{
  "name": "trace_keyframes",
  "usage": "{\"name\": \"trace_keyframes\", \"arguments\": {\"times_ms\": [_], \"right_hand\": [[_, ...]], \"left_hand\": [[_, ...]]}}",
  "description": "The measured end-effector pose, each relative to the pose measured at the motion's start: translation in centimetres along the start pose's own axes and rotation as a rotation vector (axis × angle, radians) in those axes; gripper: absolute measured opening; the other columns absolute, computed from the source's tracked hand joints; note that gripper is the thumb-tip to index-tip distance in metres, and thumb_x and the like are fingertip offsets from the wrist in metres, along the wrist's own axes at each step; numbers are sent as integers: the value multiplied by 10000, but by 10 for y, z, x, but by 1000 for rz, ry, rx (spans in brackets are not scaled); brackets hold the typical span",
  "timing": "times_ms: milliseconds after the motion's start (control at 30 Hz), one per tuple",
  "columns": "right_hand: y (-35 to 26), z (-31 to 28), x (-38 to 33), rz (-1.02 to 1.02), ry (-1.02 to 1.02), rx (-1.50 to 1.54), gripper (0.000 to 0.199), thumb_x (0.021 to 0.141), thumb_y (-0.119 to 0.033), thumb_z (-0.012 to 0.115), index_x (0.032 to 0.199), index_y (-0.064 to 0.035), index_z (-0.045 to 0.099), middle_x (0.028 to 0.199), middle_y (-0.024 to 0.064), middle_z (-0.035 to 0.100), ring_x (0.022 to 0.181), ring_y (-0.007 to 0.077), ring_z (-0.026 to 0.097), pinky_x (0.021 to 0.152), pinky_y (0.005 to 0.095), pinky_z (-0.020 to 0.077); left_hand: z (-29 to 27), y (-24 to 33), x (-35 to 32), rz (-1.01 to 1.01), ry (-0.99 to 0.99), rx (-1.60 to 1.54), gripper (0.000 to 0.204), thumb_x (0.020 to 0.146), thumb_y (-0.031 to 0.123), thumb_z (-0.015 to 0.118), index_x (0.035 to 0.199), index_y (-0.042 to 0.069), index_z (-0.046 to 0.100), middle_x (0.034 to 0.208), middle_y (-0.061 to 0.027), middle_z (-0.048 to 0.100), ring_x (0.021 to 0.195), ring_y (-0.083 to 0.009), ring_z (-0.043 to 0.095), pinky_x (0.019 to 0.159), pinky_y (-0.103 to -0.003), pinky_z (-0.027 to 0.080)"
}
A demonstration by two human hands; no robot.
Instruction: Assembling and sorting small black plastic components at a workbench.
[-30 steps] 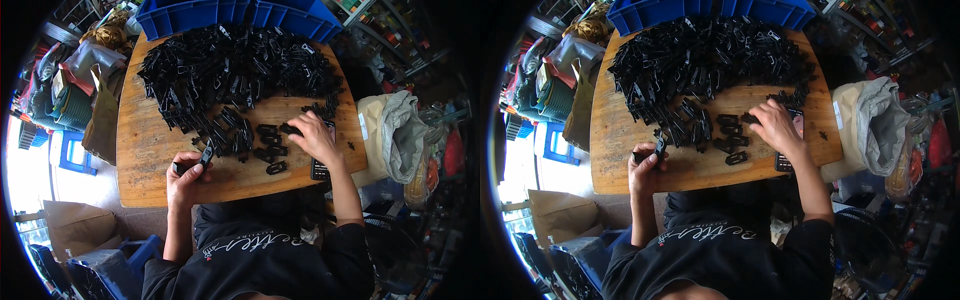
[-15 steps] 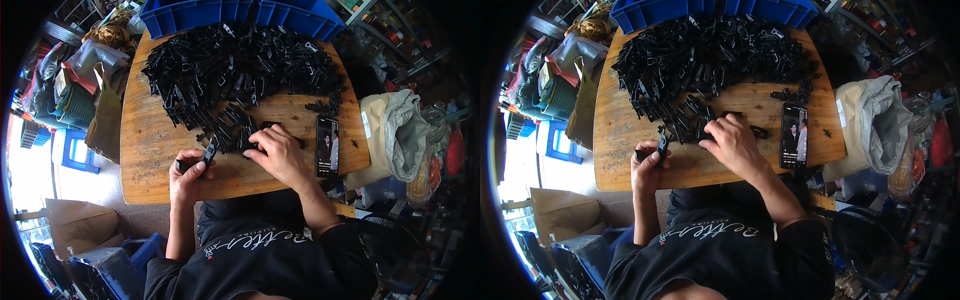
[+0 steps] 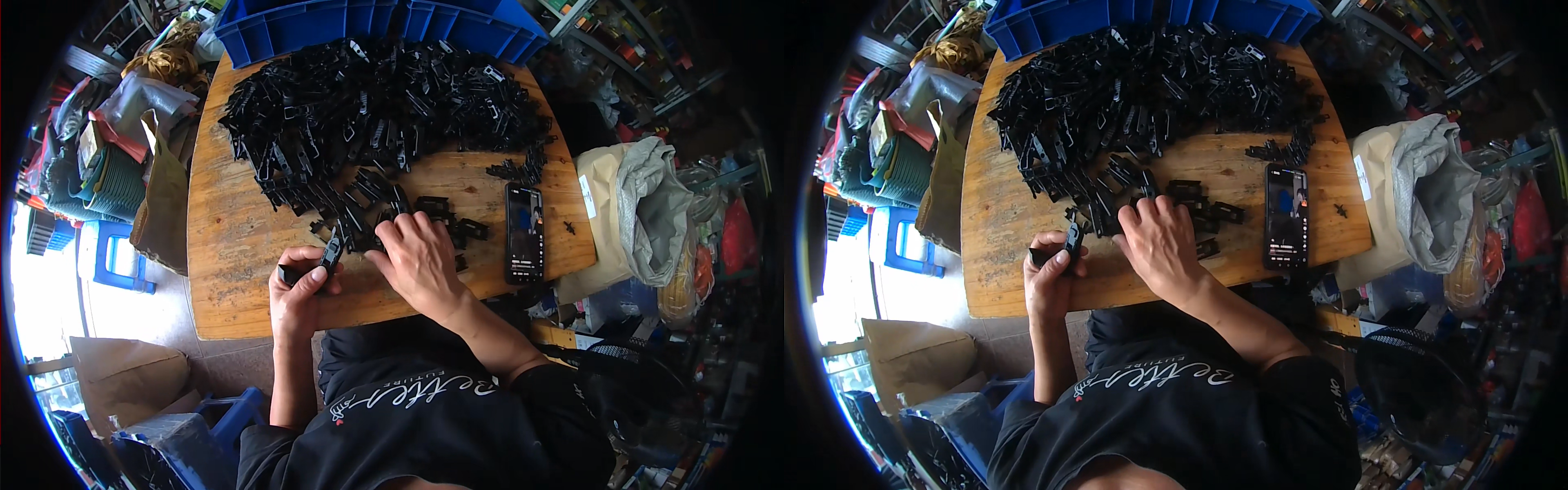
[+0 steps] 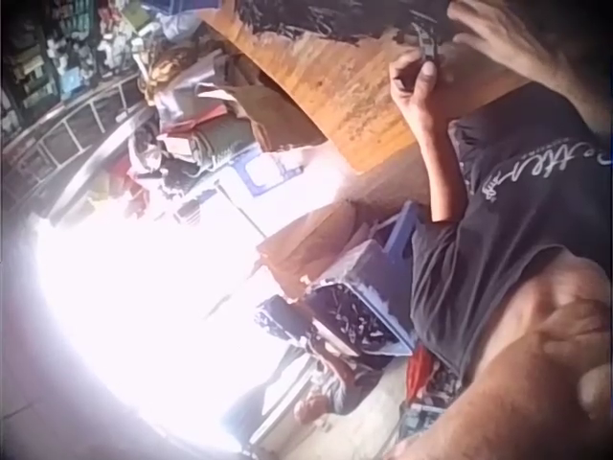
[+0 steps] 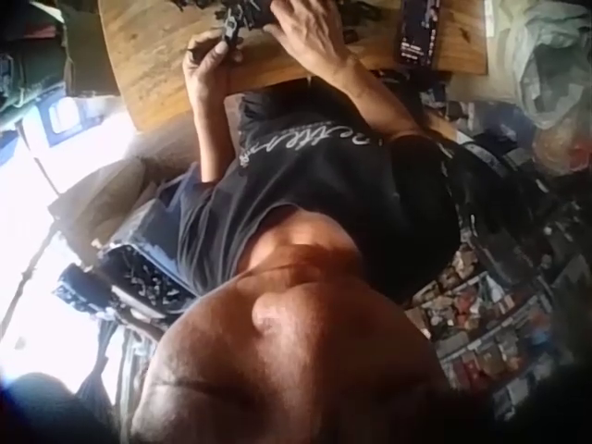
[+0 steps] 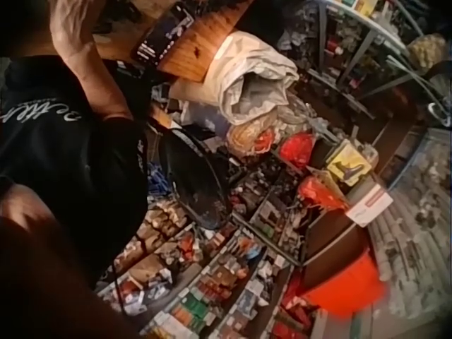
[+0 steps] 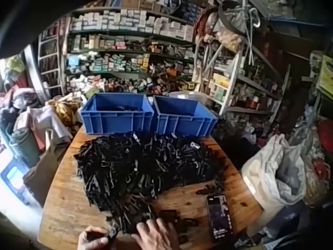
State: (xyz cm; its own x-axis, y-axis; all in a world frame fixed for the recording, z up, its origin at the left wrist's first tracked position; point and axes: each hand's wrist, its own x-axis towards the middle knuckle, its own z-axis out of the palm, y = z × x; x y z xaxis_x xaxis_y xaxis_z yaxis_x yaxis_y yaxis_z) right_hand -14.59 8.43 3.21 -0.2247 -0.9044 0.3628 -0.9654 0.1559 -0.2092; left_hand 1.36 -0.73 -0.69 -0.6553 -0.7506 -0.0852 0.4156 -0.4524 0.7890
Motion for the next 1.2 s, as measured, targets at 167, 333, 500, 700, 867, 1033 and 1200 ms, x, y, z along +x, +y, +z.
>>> {"name": "trace_keyframes", "arguments": {"times_ms": [167, 333, 500, 700, 867, 1033, 1200], "right_hand": [[2, 6, 1, 74, -10, -6, 214, 727, -131, 654, 892, -89, 523, 815, 59, 522, 793, 243, 504, 677, 360, 394], [7, 13, -2, 42, -1, 82, 201, 726, -61, 624, 901, -80, 529, 812, 63, 549, 785, 247, 523, 683, 364, 404], [2, 10, -6, -4, 60, 383, 209, 714, -16, 616, 909, -62, 555, 794, 56, 549, 777, 237, 522, 674, 338, 419], [1, -12, 3, -89, 88, 179, 209, 734, 18, 594, 933, -46, 580, 779, 51, 518, 748, 229, 477, 687, 333, 414], [0, -16, 6, -55, 133, 171, 202, 738, 33, 597, 926, -34, 570, 816, 74, 512, 751, 240, 493, 675, 334, 424], [-13, -10, 5, -8, 166, 547, 134, 778, 41, 590, 890, -22, 555, 796, 87, 506, 702, 237, 538, 609, 318, 446], [-15, -1, 1, 101, 116, 847, 151, 786, 34, 605, 919, -21, 560, 790, 57, 521, 770, 169, 572, 663, 265, 498]], "left_hand": [[1, 1, -2, -5, 14, 1, 219, 783, 40, 628, 977, -6, 538, 825, -146, 634, 606, -146, 584, 614, -254, 490], [1, -1, -1, 5, 6, -2, 217, 782, 41, 629, 975, -5, 540, 823, -146, 634, 606, -147, 584, 618, -252, 491], [0, -2, -2, 6, 8, 3, 217, 781, 40, 630, 973, -5, 541, 820, -146, 634, 607, -149, 585, 622, -256, 493], [0, 0, -4, 16, 0, 2, 225, 772, 47, 638, 969, -5, 542, 845, -145, 635, 644, -157, 596, 639, -262, 494], [9, -2, -1, 33, -26, -15, 266, 749, 75, 658, 971, -13, 541, 879, -124, 633, 794, -188, 615, 793, -306, 464], [20, -8, 7, 56, -33, -111, 241, 756, 52, 631, 969, -12, 539, 949, -137, 617, 994, -247, 579, 882, -328, 428], [20, -12, 13, 73, -60, -248, 222, 780, 7, 590, 992, -2, 526, 998, -151, 603, 1124, -286, 511, 929, -357, 417]]}}
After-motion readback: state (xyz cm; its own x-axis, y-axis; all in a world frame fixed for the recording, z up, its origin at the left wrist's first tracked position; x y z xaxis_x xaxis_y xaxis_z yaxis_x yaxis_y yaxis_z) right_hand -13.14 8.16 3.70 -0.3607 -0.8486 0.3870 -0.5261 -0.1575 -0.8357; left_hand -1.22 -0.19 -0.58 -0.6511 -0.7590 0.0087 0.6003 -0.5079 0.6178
